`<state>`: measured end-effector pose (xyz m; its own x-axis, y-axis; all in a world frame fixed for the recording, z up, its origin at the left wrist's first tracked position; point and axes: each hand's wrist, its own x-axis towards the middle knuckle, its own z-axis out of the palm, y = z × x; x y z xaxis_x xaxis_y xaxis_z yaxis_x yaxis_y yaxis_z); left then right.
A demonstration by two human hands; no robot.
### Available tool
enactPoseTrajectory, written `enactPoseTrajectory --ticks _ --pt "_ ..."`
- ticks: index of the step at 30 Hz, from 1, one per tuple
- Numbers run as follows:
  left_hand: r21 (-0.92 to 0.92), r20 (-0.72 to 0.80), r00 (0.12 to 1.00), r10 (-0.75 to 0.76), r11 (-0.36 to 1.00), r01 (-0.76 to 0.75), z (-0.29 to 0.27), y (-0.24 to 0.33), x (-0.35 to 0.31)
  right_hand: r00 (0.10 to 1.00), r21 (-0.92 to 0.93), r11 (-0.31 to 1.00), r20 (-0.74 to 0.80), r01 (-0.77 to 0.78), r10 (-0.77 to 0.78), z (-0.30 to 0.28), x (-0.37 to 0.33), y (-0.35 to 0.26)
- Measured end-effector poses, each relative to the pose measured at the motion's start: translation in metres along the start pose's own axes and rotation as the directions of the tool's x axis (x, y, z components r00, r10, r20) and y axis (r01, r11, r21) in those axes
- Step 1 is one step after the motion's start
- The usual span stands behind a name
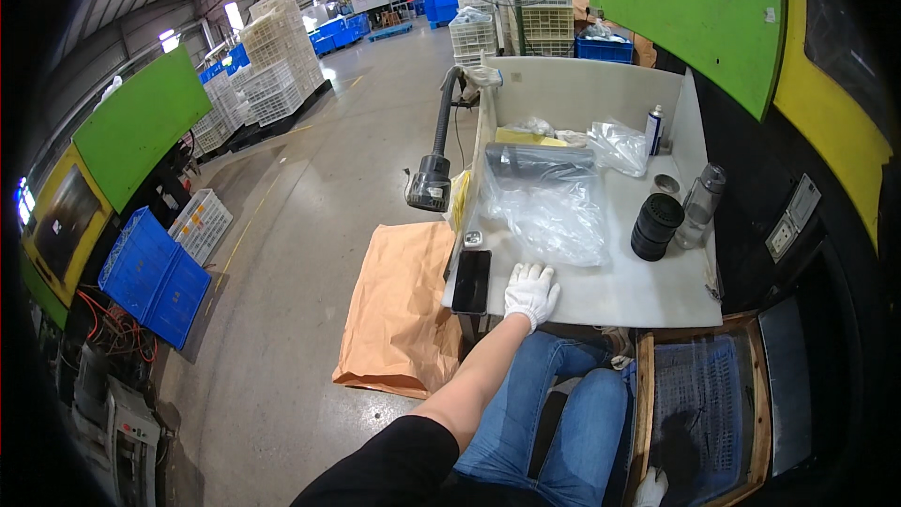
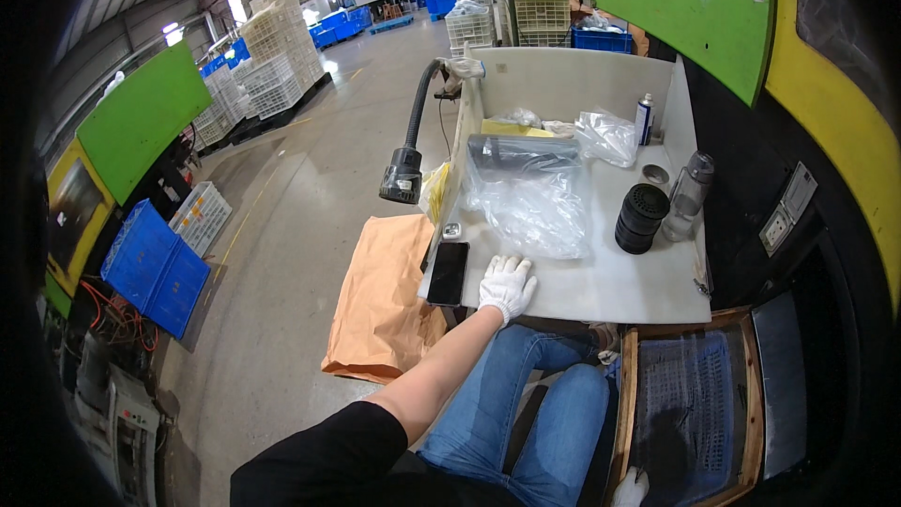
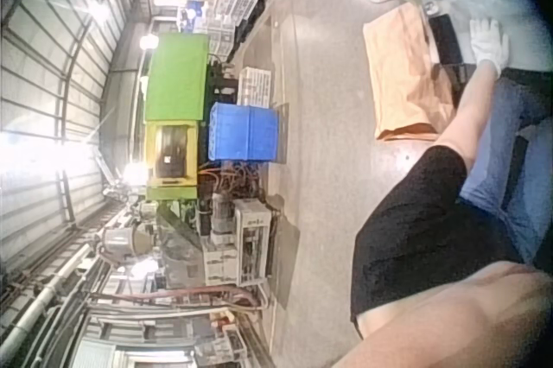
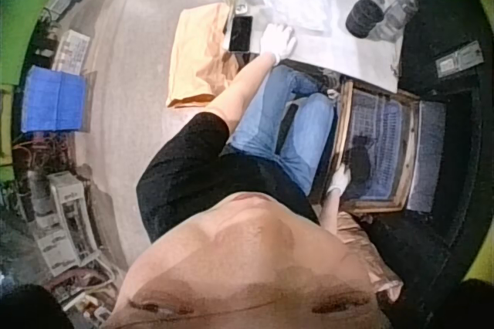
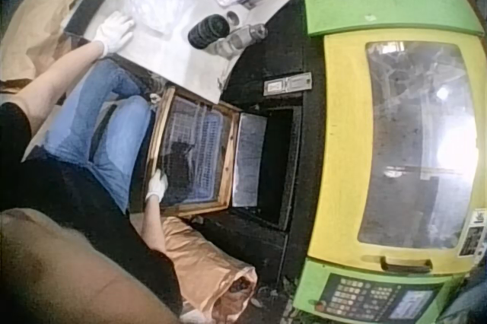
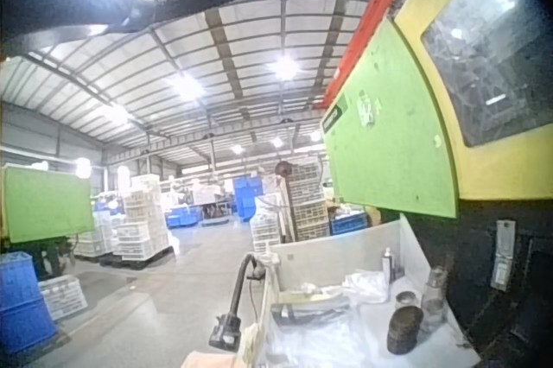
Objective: The person trims black circular plastic parts with a small blade, deburring them one by one.
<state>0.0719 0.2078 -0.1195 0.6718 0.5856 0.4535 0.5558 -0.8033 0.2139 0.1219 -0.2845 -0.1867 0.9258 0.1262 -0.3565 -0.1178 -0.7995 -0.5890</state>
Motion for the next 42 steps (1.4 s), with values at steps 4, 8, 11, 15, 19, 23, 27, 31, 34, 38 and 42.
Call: enactPoseTrajectory --ticks 4,8,11,15,19,23,27,31,34,38,42 --pt "0.006 -0.002 1.0 -0.002 1.0 0.002 0.0 0.0 -0.001 1.0 0.016 1.0 0.026 -0.011 0.011 -0.001 0.0 -0.001" --pt "0.003 0.037 0.999 -0.002 1.0 0.002 -0.002 0.0 0.0 0.999 0.048 0.998 0.026 -0.035 0.034 -0.004 -0.006 -0.012" --pt "0.001 -0.052 0.999 0.014 1.0 -0.014 0.003 -0.003 0.001 0.999 0.031 0.999 0.014 -0.032 0.032 -0.002 -0.004 -0.009" --pt "-0.011 -0.051 0.998 0.031 0.999 -0.032 0.001 0.001 0.004 0.998 0.004 0.998 0.018 -0.06 0.06 -0.002 -0.003 -0.004" --pt "-0.046 0.091 0.996 -0.007 0.999 0.011 -0.003 -0.008 0.0 0.969 0.051 0.995 -0.233 0.089 -0.075 0.032 0.019 0.035" --pt "-0.031 0.05 0.999 0.013 0.999 -0.011 0.001 0.001 0.002 0.985 0.078 0.996 -0.165 0.052 -0.039 0.011 0.0 0.008" --pt "-0.012 0.049 0.999 0.024 1.0 -0.023 0.005 0.003 0.007 0.965 -0.031 0.999 -0.258 0.032 -0.039 0.012 -0.006 0.005" --pt "0.015 0.013 0.998 0.061 0.998 -0.061 0.009 -0.008 0.006 0.98 -0.054 0.998 -0.197 -0.014 0.003 0.009 -0.008 -0.008" --pt "0.017 -0.005 0.997 0.072 0.997 -0.072 0.013 -0.009 0.006 0.986 -0.05 0.994 -0.147 -0.092 0.084 -0.001 -0.017 -0.026" --pt "-0.104 -0.056 0.994 0.094 0.99 -0.1 0.02 -0.02 0.011 0.98 -0.032 0.997 -0.187 -0.075 0.068 -0.002 -0.017 -0.028" --pt "-0.178 -0.059 0.998 0.038 0.983 -0.048 0.022 -0.013 0.01 0.981 -0.037 0.996 -0.184 -0.076 0.068 -0.001 -0.008 -0.014"
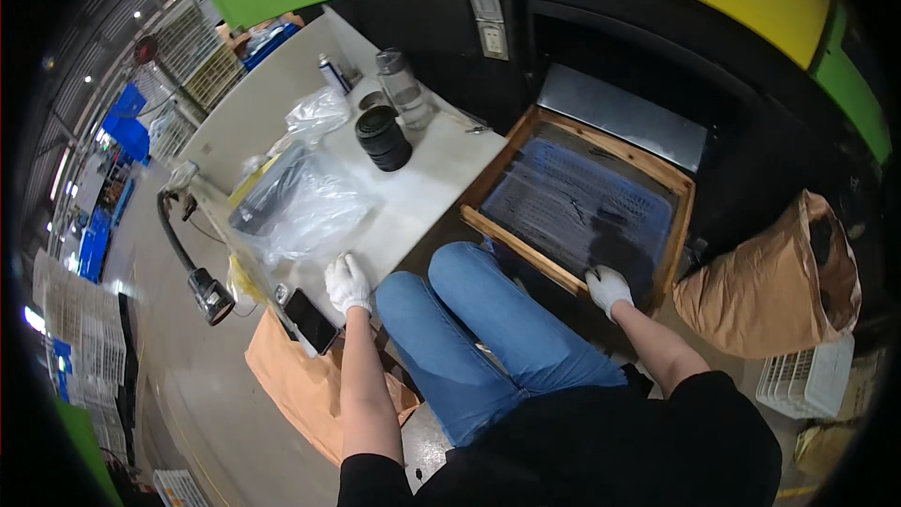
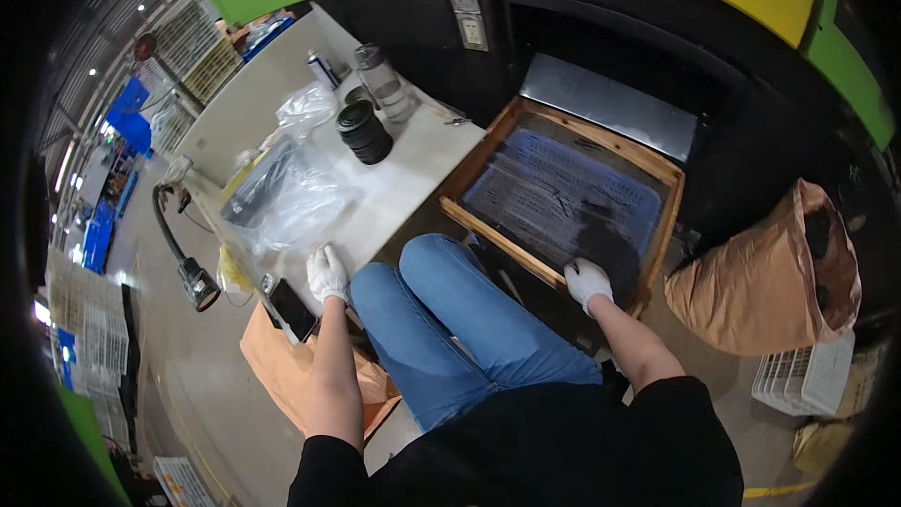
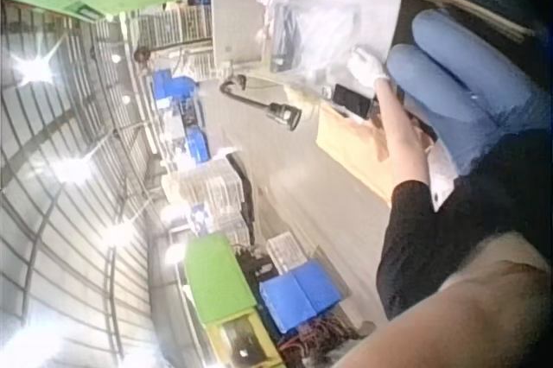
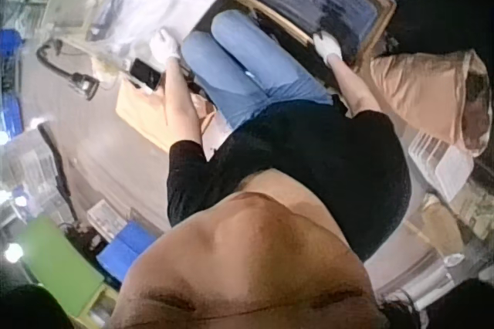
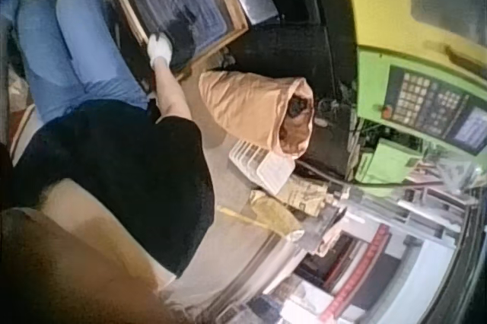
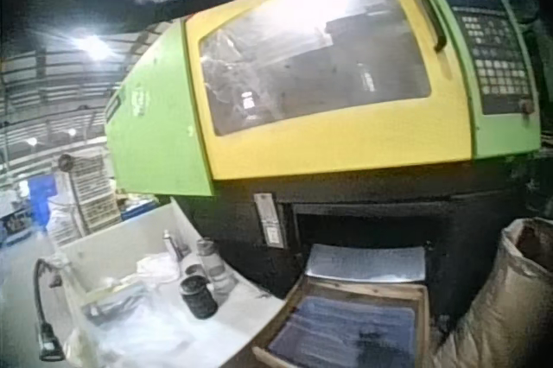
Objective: The person trims black circular plastic parts with a small blade, deburring them one by one.
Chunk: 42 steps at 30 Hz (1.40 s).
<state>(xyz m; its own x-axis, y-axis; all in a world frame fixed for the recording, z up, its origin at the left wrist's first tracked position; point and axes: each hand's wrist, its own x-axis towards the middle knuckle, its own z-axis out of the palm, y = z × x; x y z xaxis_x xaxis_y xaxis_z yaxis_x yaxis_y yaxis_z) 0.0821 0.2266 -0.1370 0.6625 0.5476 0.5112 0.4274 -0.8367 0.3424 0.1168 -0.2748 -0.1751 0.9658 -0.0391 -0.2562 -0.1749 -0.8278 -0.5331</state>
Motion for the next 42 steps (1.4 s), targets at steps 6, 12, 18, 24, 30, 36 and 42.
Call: enactPoseTrajectory --ticks 6,12,18,24,30,36,42 --pt "0.007 0.01 1.0 0.01 1.0 -0.01 -0.004 0.004 -0.005 0.999 0.007 1.0 0.037 -0.024 0.024 0.002 0.004 0.008" --pt "0.141 0.196 0.975 0.103 0.981 -0.132 -0.022 0.001 0.006 0.983 0.09 0.991 -0.143 -0.098 0.111 -0.016 0.074 0.016" --pt "0.129 0.2 0.978 0.063 0.988 -0.09 -0.021 0.01 0.02 0.938 -0.019 0.943 -0.117 -0.331 0.327 -0.032 0.141 0.017" --pt "0.178 0.198 0.98 0.016 0.983 -0.052 -0.022 0.019 0.036 0.901 -0.108 0.895 -0.083 -0.432 0.425 -0.018 0.156 -0.012" --pt "0.16 0.159 0.987 0.039 0.985 -0.065 -0.012 0.011 0.032 0.909 -0.095 0.915 -0.188 -0.393 0.371 -0.022 0.165 -0.004" --pt "0.146 0.145 0.989 0.02 0.988 -0.041 -0.018 0.012 0.033 0.973 -0.105 0.967 0.001 -0.231 0.232 -0.015 0.175 -0.031" --pt "0.126 0.134 0.991 0.025 0.991 -0.042 -0.016 0.01 0.035 0.995 -0.223 0.972 0.052 -0.069 0.083 0.016 0.169 -0.042"
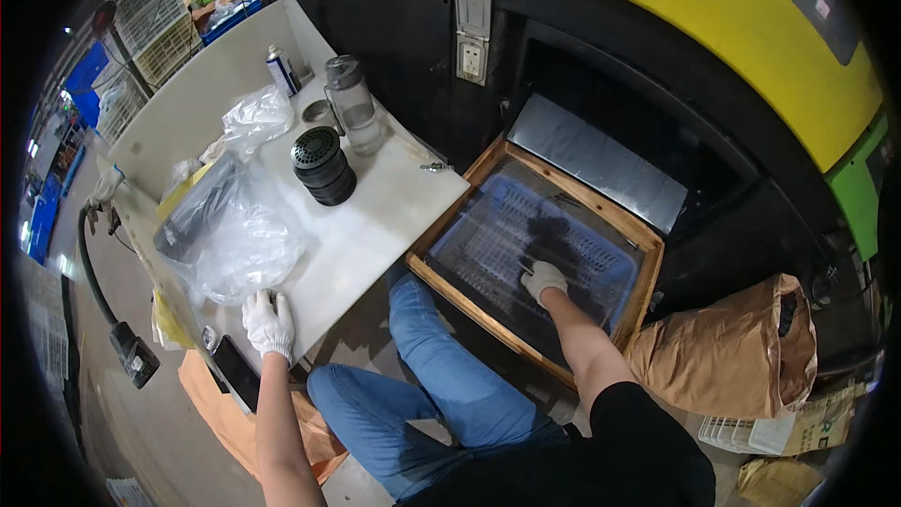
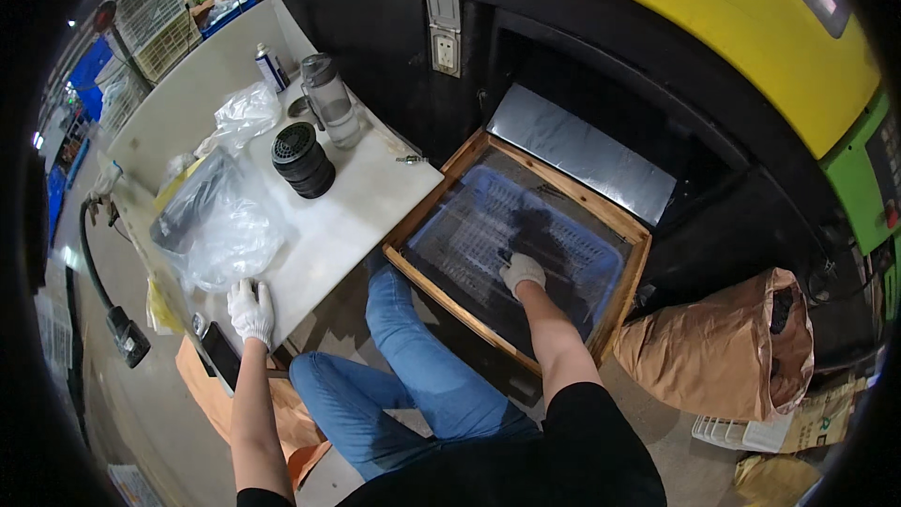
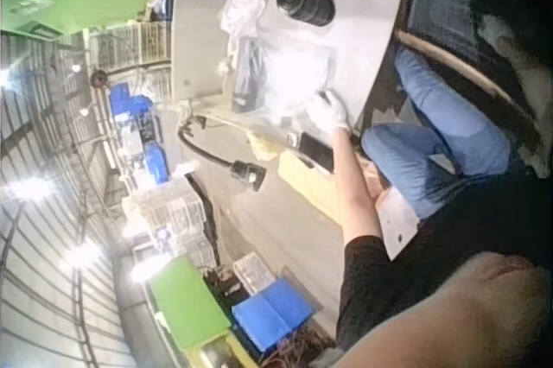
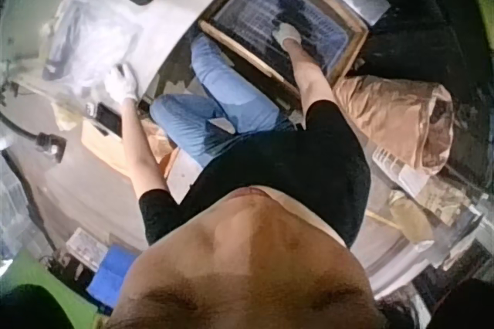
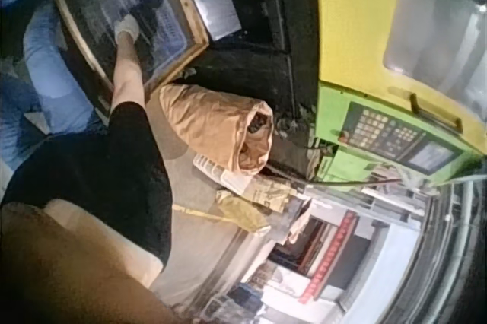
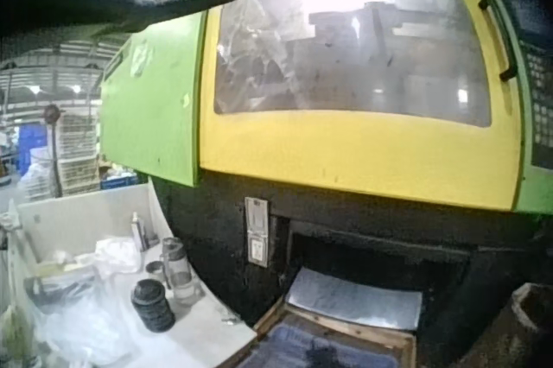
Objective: The person trims black circular plastic parts with a small blade, deburring them one by one.
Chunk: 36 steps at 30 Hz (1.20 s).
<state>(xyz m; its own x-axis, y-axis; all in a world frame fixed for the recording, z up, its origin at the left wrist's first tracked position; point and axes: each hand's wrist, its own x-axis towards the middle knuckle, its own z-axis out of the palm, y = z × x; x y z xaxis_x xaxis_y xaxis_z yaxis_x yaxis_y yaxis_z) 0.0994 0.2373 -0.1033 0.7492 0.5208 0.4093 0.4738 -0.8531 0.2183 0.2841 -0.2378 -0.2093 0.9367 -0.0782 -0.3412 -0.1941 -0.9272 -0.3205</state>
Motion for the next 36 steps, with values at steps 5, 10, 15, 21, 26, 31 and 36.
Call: enactPoseTrajectory --ticks 5,10,15,21,26,31,36 --pt "-0.006 0.027 1.0 -0.011 1.0 0.011 -0.002 0.002 -0.002 0.992 0.394 0.919 0.112 0.005 -0.053 -0.008 -0.03 0.006" --pt "-0.005 0.002 1.0 0.02 1.0 -0.02 0.007 -0.009 -0.005 0.981 0.939 0.334 0.019 -0.085 0.194 -0.092 -0.108 0.045" --pt "-0.003 0.034 0.999 0.032 0.999 -0.032 0.012 -0.012 -0.005 0.652 0.861 0.285 -0.507 0.422 0.564 -0.207 -0.173 0.122" --pt "0.0 0.0 0.999 0.038 0.999 -0.038 0.005 -0.005 -0.012 0.593 0.659 -0.209 -0.435 0.723 0.677 -0.312 -0.238 0.233" --pt "-0.019 -0.03 0.999 0.034 0.999 -0.034 0.012 -0.008 -0.03 0.766 0.591 -0.501 -0.376 0.632 0.521 -0.316 -0.253 0.269" --pt "-0.201 0.124 0.99 -0.075 0.975 0.099 0.006 -0.007 -0.033 0.796 0.727 -0.377 -0.387 0.574 0.466 -0.275 -0.246 0.199" --pt "-0.768 -0.126 0.992 -0.005 0.634 -0.094 0.017 0.077 -0.014 0.947 0.781 -0.564 -0.108 0.269 0.303 -0.201 -0.185 0.16"
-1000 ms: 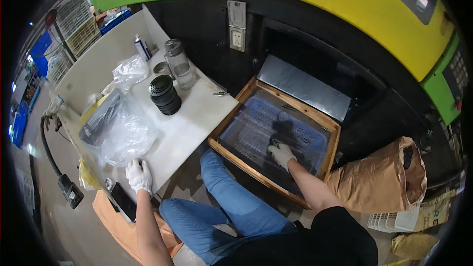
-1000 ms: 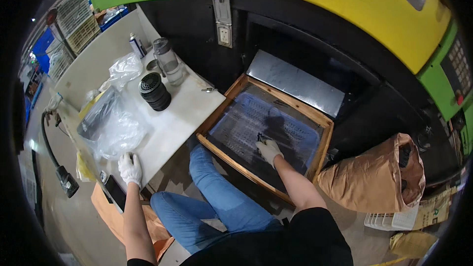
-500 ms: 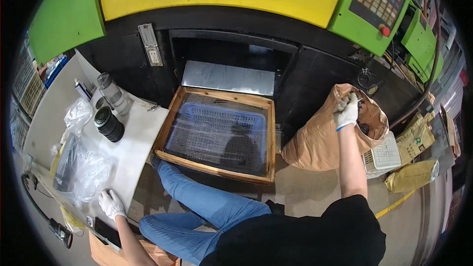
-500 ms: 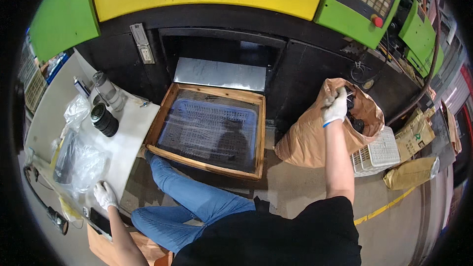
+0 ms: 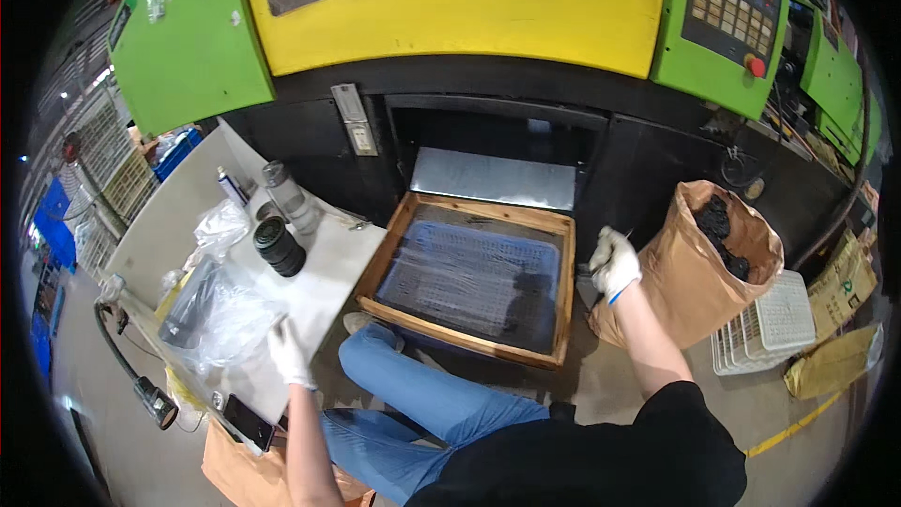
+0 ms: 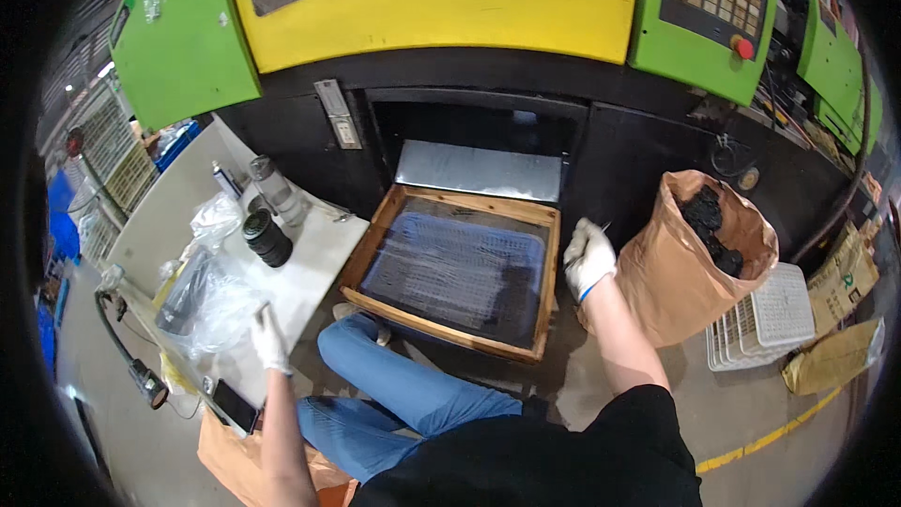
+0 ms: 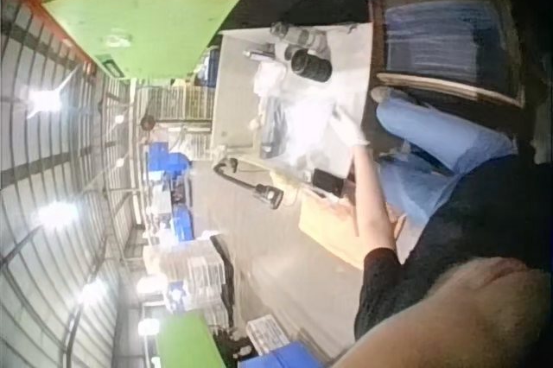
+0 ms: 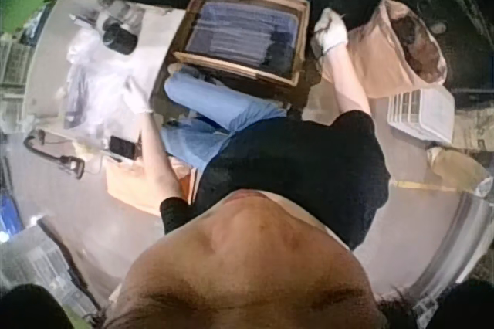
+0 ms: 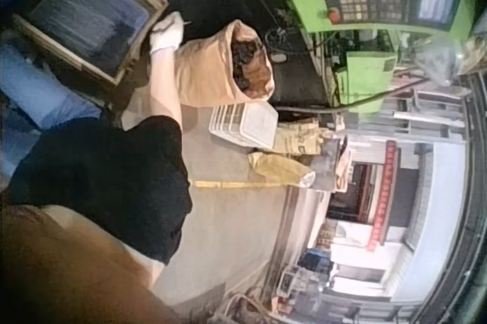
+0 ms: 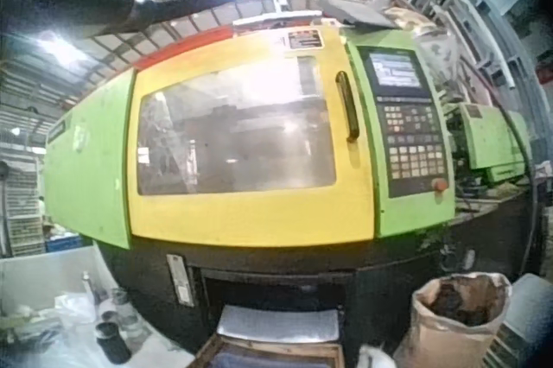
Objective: The person trims black circular plastic parts with a small blade, deburring them one by one.
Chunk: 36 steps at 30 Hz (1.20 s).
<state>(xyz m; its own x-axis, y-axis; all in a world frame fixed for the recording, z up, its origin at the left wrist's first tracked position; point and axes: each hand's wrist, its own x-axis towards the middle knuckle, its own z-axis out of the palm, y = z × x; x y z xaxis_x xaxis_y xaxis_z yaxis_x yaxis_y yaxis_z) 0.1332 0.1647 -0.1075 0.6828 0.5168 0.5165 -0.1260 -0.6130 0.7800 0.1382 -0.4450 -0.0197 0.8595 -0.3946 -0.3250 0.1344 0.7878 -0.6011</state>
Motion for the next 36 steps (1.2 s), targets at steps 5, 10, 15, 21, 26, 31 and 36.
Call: enactPoseTrajectory --ticks 5,10,15,21,26,31,36 --pt "-0.27 0.465 0.885 0.014 0.954 0.127 0.069 0.182 -0.037 0.937 0.155 0.93 -0.057 -0.332 0.344 -0.013 0.003 0.105" --pt "-0.47 0.818 0.575 0.008 0.585 0.661 0.158 0.155 -0.096 0.9 -0.046 0.943 -0.317 -0.329 0.299 -0.045 0.003 0.185" --pt "-0.279 0.919 0.245 -0.308 -0.069 0.958 0.189 0.069 -0.131 0.977 -0.776 0.62 -0.203 -0.119 -0.066 -0.081 -0.023 0.223" --pt "-0.388 0.899 0.287 -0.329 -0.301 0.871 0.164 0.093 -0.118 0.986 -0.926 0.353 0.09 0.133 -0.137 -0.092 -0.014 0.235" --pt "-0.434 0.873 0.317 -0.371 -0.292 0.852 0.163 0.094 -0.115 0.983 -0.682 0.713 -0.171 -0.162 0.06 -0.054 -0.028 0.215" --pt "-0.46 0.872 0.372 -0.318 -0.27 0.846 0.16 0.095 -0.117 0.949 -0.499 0.829 -0.293 -0.254 0.115 -0.076 -0.009 0.219" --pt "-0.554 0.813 0.446 -0.375 -0.262 0.79 0.155 0.095 -0.116 0.957 -0.503 0.835 -0.275 -0.224 0.091 -0.079 -0.005 0.223"
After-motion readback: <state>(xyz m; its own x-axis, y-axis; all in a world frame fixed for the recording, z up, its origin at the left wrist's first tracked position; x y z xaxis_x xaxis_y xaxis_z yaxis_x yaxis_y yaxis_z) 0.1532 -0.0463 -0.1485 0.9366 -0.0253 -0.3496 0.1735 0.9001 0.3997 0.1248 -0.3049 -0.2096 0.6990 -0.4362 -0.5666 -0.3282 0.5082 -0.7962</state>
